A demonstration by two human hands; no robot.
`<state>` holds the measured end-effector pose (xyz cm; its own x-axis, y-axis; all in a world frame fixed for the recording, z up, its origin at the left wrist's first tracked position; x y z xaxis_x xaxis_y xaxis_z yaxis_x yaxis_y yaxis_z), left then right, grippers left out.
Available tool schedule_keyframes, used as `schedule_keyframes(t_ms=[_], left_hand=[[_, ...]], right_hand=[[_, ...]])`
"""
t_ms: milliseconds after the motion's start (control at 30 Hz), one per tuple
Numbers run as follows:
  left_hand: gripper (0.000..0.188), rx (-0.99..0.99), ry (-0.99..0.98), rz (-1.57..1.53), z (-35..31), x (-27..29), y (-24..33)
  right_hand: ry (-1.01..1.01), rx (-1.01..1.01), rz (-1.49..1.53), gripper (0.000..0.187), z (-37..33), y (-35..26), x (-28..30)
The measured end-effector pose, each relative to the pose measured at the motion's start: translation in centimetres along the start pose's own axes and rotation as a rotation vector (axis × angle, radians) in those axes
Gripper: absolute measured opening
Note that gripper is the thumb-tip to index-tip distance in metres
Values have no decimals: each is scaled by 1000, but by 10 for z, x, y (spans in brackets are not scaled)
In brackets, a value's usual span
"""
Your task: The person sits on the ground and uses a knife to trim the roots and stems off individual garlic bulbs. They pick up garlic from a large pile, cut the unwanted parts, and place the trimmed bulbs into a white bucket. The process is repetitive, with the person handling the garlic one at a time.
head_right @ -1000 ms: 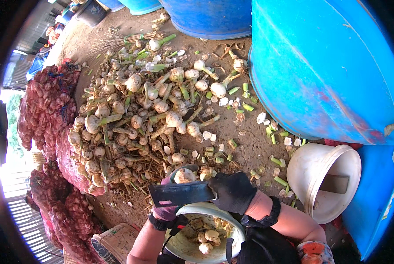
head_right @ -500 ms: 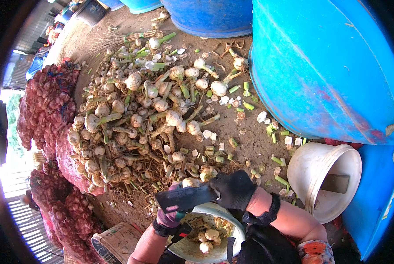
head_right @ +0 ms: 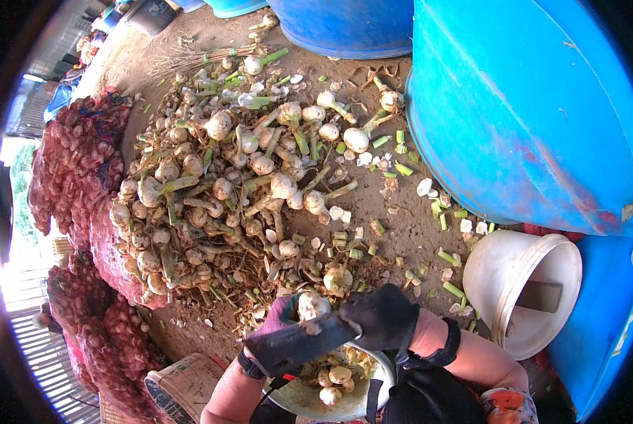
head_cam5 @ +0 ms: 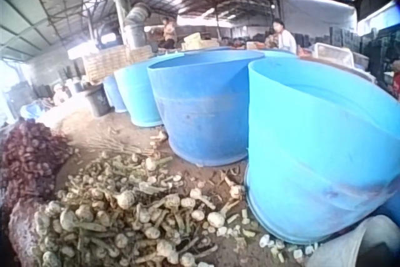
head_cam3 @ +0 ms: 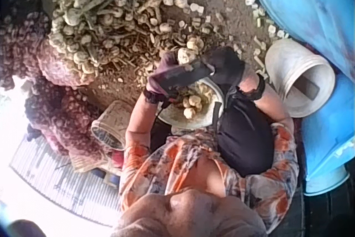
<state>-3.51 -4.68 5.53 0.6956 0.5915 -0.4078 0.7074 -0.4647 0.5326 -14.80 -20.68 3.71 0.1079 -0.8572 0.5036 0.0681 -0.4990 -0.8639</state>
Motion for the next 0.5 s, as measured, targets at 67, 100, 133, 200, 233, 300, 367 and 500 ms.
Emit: schedule_keyframes(t_ms=[67, 100, 133, 200, 233, 300, 367, 500], left_hand=[[31, -74, -20, 124, 6, 8, -11], [31, -37, -31, 109, 8, 12, -16], [32, -1, -42, 93, 9, 14, -19], [32, -102, -144, -145, 8, 8, -21], [32, -154, -195, -263, 8, 6, -21], [39, 5, -313, 137, -4, 7, -10], [46, 34, -277, 85, -6, 3, -12], [45, 112, -167, 299, 12, 7, -23]], right_hand=[[0, 26, -90, 19, 0, -1, -2], [-11, 21, -110, 19, 0, 0, -3], [-21, 17, -131, 19, -1, 3, -4], [33, -80, -141, 17, 0, 18, -6], [60, -128, -146, 16, -1, 28, -8], [65, -298, -254, 14, -19, 69, -16], [147, -380, -239, 12, -30, 74, -23], [292, -433, 573, 34, -18, 39, -32]])
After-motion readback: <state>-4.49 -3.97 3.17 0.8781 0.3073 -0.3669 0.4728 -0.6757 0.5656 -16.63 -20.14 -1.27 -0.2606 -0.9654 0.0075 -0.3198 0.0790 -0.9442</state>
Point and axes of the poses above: each hand's wrist, its own z-axis towards the middle knuckle, its own x-axis out of the back of the hand, y = z × x, the point moved 2 cm from there along z, towards the middle knuckle, and after that the axes turned 3 degrees about x, right-handed, at the moved point
